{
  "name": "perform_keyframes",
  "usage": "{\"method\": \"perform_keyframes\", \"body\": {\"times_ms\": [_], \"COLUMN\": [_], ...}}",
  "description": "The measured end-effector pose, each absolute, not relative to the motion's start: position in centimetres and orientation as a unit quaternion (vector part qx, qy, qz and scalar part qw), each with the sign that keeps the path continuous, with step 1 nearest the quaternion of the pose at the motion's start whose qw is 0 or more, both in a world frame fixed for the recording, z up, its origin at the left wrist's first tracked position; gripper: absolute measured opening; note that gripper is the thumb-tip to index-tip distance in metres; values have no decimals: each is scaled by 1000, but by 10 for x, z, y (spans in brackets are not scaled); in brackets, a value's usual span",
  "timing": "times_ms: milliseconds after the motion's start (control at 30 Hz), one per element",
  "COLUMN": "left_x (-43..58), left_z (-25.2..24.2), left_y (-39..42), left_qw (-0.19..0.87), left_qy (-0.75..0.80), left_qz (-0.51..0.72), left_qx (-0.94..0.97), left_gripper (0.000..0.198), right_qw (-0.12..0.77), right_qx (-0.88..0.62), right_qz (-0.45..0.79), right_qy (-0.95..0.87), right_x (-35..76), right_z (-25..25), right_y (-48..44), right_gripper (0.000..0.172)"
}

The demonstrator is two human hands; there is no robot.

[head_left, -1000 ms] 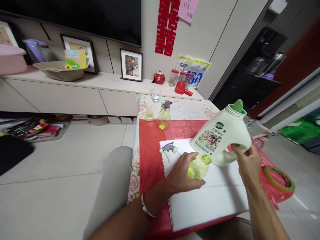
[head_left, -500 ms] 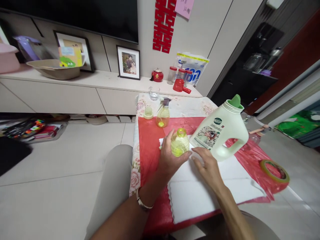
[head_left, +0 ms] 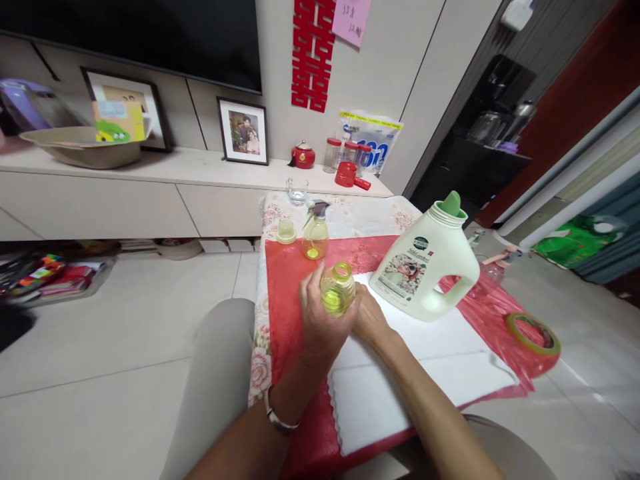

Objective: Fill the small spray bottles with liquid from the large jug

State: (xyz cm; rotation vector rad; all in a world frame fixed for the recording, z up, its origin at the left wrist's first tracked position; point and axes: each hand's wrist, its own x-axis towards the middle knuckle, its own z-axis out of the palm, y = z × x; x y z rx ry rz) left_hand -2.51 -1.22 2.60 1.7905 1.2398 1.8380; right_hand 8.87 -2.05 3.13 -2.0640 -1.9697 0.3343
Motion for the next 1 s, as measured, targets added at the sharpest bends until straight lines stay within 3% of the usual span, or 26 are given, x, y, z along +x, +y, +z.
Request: {"method": "perform_keyframes", "body": {"times_ms": [233, 500, 800, 1000], "left_x": [-24, -20, -10, -8], "left_z": [28, 24, 24, 22], "left_y": [-16, -20, -37, -40], "left_qw": [157, 303, 463, 499], "left_qy": [420, 443, 354, 329], "left_qz": [647, 578, 456, 406], "left_qx": [616, 615, 673, 692], "left_gripper": [74, 74, 78, 81], "right_qw": [218, 501, 790, 833], "right_qx": [-774, -740, -489, -399], "right_qz": [103, 97, 186, 177], "right_qy": [-586, -439, -319, -341], "right_x": [103, 133, 140, 138], "right_z": [41, 58, 125, 153], "right_y": [-38, -96, -111, -110], "right_gripper": [28, 43, 20, 27]}}
